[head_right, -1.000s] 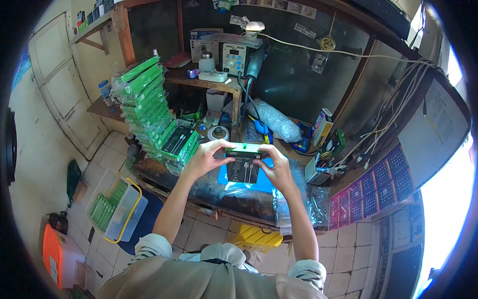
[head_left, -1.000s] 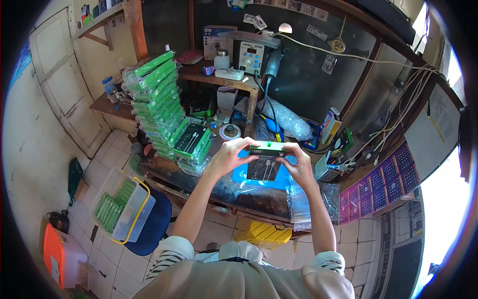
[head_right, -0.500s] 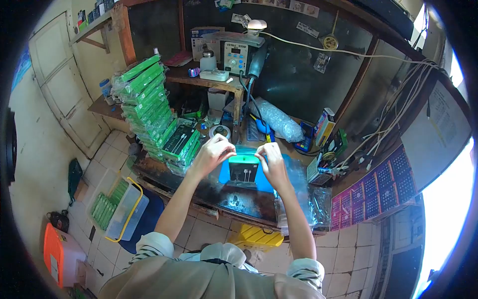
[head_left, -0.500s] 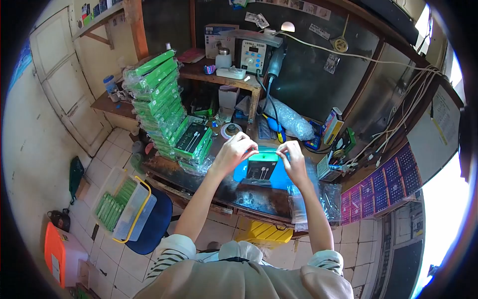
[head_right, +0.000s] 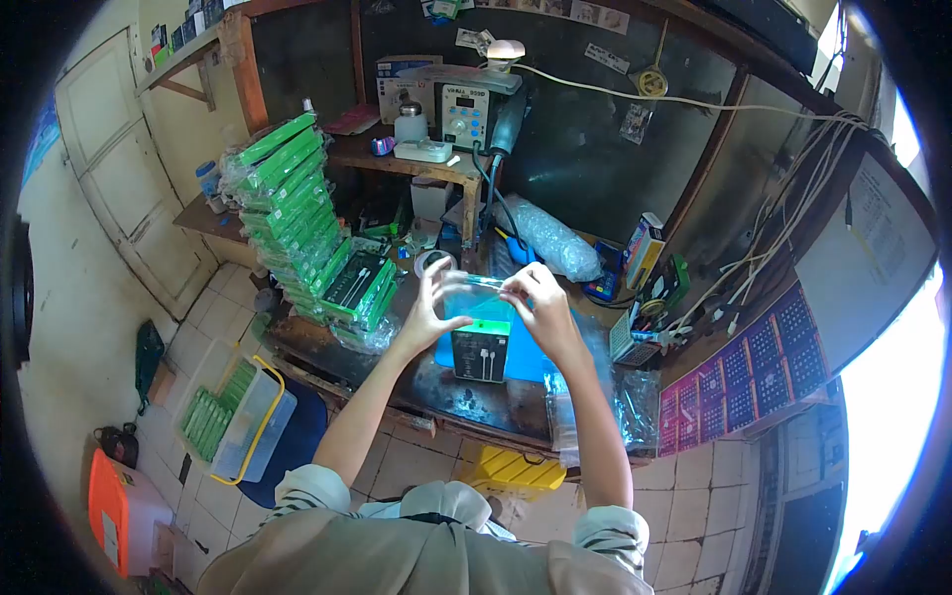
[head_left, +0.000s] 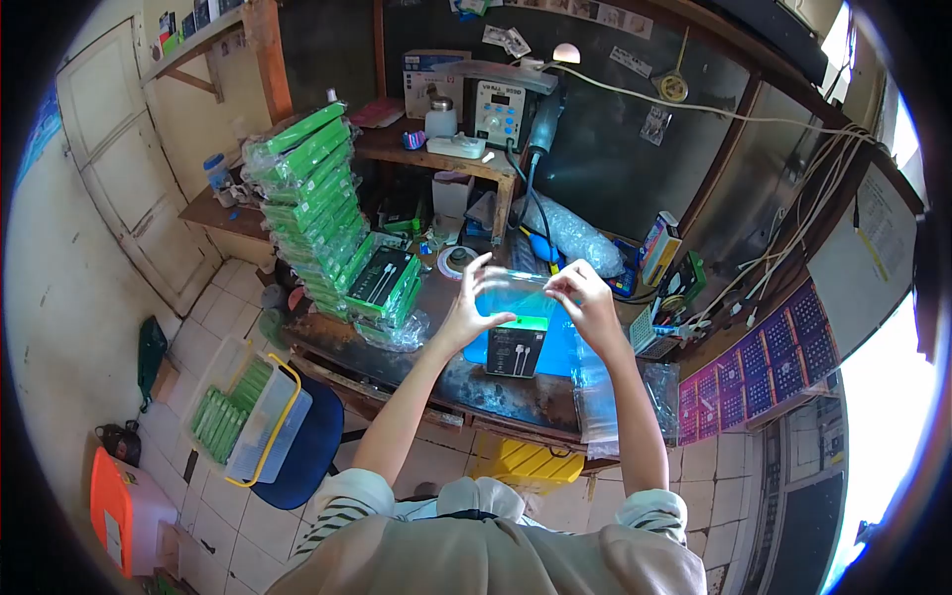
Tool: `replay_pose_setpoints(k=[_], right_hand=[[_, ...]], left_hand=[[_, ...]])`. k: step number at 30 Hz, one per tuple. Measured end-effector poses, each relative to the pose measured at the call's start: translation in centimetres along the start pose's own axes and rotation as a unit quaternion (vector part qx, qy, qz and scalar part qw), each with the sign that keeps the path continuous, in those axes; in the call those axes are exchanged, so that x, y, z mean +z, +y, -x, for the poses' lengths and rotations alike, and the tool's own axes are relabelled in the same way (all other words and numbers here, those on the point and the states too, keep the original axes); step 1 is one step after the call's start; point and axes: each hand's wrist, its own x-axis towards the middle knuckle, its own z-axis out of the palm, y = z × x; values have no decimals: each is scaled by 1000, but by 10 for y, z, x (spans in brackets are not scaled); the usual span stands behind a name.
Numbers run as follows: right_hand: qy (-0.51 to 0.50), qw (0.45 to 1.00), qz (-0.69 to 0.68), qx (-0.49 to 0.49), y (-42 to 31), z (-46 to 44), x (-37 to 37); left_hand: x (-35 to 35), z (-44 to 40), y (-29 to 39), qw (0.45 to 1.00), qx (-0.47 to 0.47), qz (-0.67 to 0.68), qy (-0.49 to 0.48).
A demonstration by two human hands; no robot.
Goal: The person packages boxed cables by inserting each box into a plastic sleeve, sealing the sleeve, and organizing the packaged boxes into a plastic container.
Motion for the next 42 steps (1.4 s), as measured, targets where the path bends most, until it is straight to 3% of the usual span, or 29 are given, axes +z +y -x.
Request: replay_pose_setpoints(k=[5, 7, 9, 11, 13, 14, 15, 17, 18, 27, 29, 33, 35, 42], right_hand=[[23, 999, 18, -20, -11, -13, -13], [8, 1000, 19, 15, -13, -14, -17], [83, 996, 15, 25, -12, -11, -16], [154, 983, -18, 97, 0, 4, -3], [136, 960, -177, 170, 35, 32, 24], [97, 964, -175, 174, 26, 38, 26], [91, 933, -269, 222, 34, 47, 39], [99, 920, -266, 271, 36, 53, 49], [144, 918, -255, 268, 21, 48, 48], [226, 929, -226, 185, -6, 11, 36], [231, 936, -197, 177, -13, 5, 30], [232, 928, -224, 184, -10, 3, 27], [236, 928, -220, 186, -5, 6, 26], [276, 917, -195, 212, 11, 22, 34]], left_hand=[[10, 12, -36, 991, -115, 53, -38], [19, 6, -28, 994, -90, 62, 2], [27, 2, -19, 994, -67, 71, 41], [32, -3, -7, 992, -50, 64, 95], [33, -6, 1, 990, -60, 70, 108], [32, -6, 9, 990, -59, 55, 111], [32, -7, 13, 991, -57, 41, 114], [30, -9, 14, 990, -58, 47, 116], [29, -11, 16, 990, -56, 69, 112], [13, -34, 55, 975, -24, 188, 118], [11, -32, 46, 980, 18, 170, 101], [20, -12, 9, 989, -66, 128, 34], [30, -7, -10, 989, -52, 136, 36], [55, -10, -2, 977, -62, 142, 145]])
